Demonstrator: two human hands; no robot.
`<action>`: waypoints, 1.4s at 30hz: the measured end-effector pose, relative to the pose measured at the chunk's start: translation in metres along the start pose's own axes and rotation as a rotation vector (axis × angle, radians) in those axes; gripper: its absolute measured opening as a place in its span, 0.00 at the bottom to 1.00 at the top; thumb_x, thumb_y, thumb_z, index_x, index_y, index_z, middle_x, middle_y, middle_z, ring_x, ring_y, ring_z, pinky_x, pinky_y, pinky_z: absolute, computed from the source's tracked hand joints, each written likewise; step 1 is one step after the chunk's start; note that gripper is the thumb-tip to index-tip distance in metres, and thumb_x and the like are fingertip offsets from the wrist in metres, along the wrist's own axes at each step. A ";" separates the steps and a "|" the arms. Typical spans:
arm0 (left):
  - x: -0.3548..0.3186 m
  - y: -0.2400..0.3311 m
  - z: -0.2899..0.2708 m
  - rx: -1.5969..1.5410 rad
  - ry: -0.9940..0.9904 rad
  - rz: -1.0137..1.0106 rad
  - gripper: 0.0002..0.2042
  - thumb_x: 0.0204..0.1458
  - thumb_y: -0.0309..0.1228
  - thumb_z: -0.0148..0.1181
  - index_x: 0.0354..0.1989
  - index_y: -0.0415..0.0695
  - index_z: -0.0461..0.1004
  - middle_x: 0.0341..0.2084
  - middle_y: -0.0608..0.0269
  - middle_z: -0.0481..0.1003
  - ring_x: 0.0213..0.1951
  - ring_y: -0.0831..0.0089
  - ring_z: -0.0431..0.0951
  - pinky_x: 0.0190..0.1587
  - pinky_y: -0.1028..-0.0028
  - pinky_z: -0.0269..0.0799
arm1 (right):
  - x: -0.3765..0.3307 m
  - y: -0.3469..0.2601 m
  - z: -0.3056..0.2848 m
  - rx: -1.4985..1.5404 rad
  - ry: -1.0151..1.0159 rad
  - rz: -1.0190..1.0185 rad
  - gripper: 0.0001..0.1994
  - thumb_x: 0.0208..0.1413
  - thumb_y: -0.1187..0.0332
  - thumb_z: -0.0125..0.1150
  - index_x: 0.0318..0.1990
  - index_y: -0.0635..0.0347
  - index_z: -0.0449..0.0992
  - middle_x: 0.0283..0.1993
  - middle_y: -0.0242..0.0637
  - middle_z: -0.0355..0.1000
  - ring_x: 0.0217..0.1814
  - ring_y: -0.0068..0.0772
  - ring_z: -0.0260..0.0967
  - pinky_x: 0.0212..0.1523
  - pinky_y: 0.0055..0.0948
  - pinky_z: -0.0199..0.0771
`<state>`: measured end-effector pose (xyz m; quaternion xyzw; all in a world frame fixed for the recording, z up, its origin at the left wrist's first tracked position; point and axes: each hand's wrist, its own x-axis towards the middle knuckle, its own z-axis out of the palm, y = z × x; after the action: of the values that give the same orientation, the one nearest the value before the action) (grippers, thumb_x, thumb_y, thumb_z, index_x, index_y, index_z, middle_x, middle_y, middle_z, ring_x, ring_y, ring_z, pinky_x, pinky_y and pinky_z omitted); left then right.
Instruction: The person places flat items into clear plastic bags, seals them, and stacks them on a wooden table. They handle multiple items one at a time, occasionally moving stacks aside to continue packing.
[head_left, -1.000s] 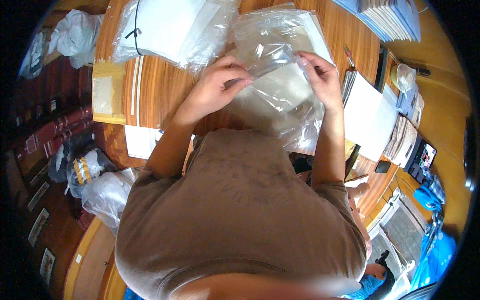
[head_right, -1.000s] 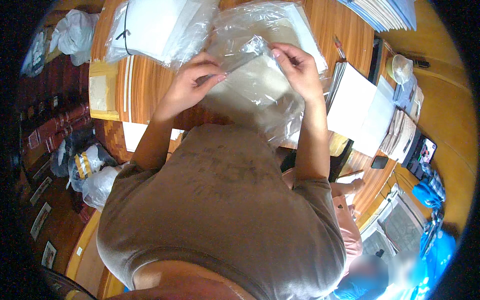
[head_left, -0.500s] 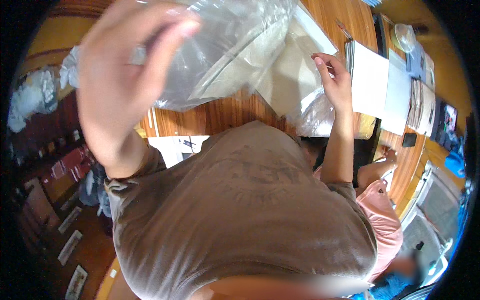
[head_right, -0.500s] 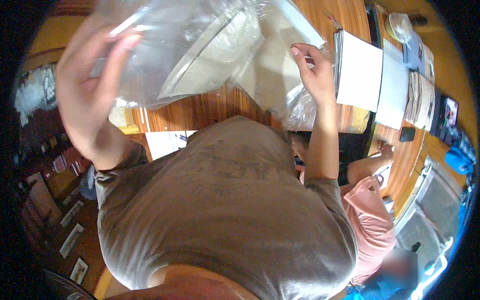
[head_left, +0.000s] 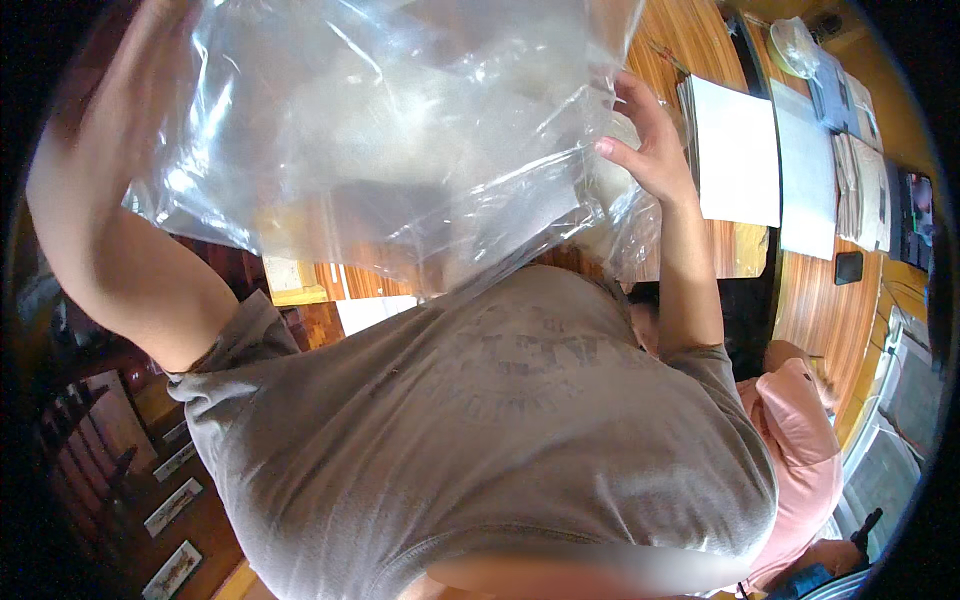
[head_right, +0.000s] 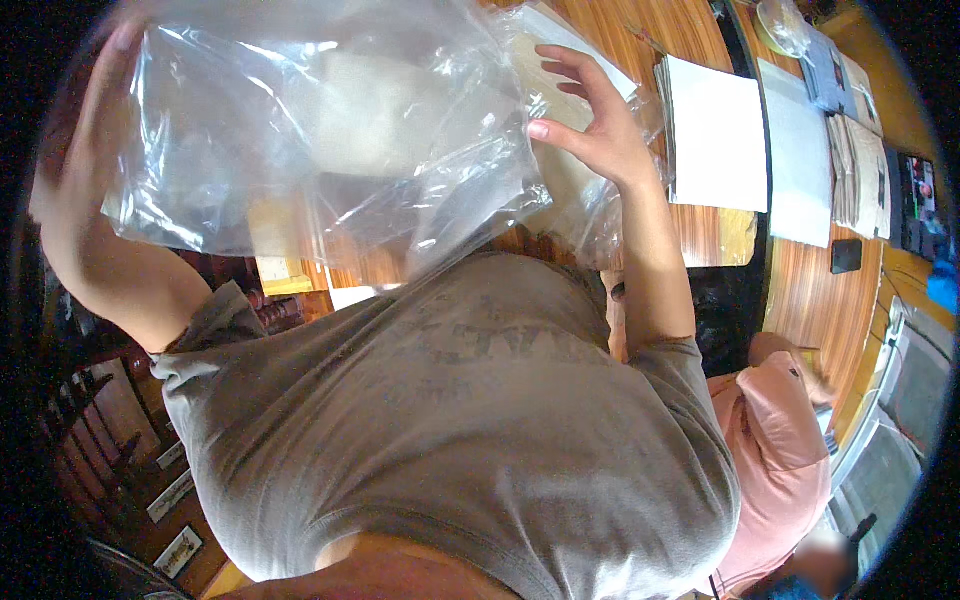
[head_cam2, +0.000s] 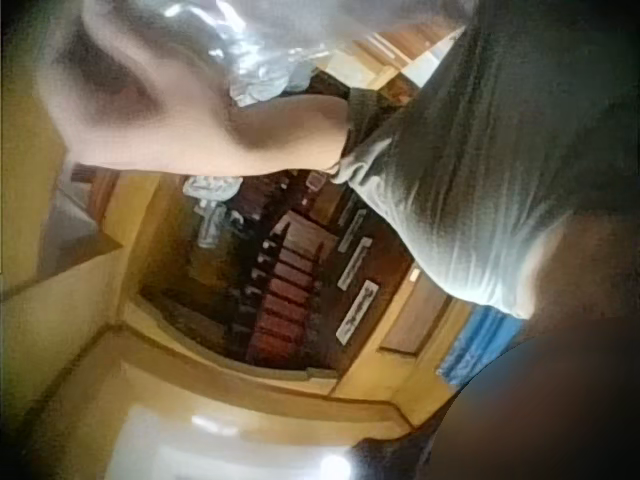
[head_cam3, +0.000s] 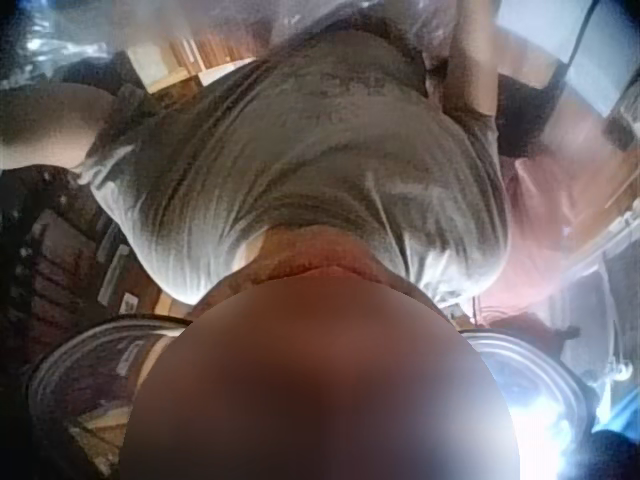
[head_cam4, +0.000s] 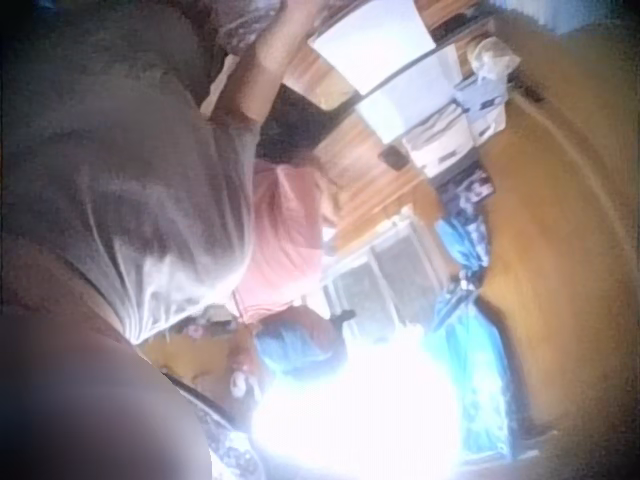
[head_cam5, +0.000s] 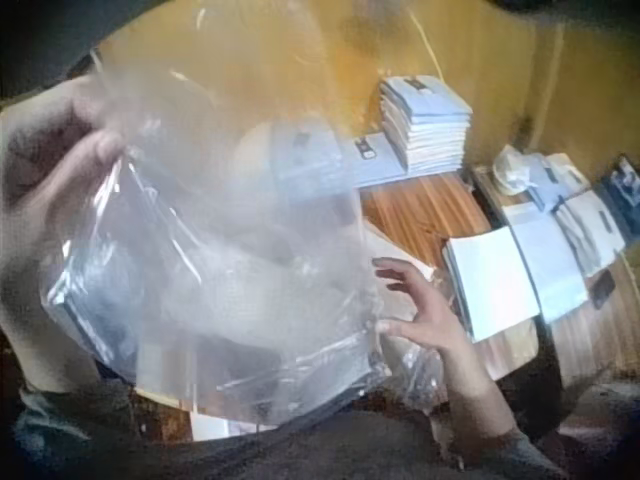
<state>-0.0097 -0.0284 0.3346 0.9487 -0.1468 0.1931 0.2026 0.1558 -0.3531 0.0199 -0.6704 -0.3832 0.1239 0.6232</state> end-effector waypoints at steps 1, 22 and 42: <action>0.001 0.003 -0.004 0.010 -0.011 0.018 0.21 0.58 0.17 0.61 0.60 0.35 0.68 0.57 0.50 0.70 0.46 0.71 0.80 0.48 0.75 0.77 | 0.006 -0.003 0.002 0.073 -0.025 -0.037 0.45 0.48 0.41 0.74 0.68 0.57 0.64 0.71 0.41 0.63 0.70 0.42 0.63 0.68 0.44 0.63; -0.140 -0.113 0.012 -0.542 0.337 -0.391 0.47 0.57 0.50 0.65 0.79 0.52 0.42 0.60 0.60 0.72 0.57 0.64 0.75 0.59 0.68 0.75 | 0.113 -0.089 0.174 0.299 -0.359 0.027 0.13 0.61 0.60 0.68 0.48 0.57 0.80 0.37 0.28 0.78 0.36 0.16 0.72 0.35 0.21 0.72; -0.534 -0.114 0.245 -1.010 1.096 -1.550 0.14 0.60 0.20 0.58 0.55 0.36 0.70 0.45 0.46 0.80 0.42 0.58 0.83 0.38 0.67 0.80 | 0.085 0.059 0.246 -0.544 -0.129 0.020 0.36 0.44 0.44 0.78 0.50 0.67 0.78 0.51 0.51 0.78 0.51 0.49 0.79 0.47 0.40 0.81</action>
<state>-0.3649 0.0703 -0.1371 0.3740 0.5430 0.3280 0.6765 0.0760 -0.1099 -0.0561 -0.8075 -0.4346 0.0650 0.3935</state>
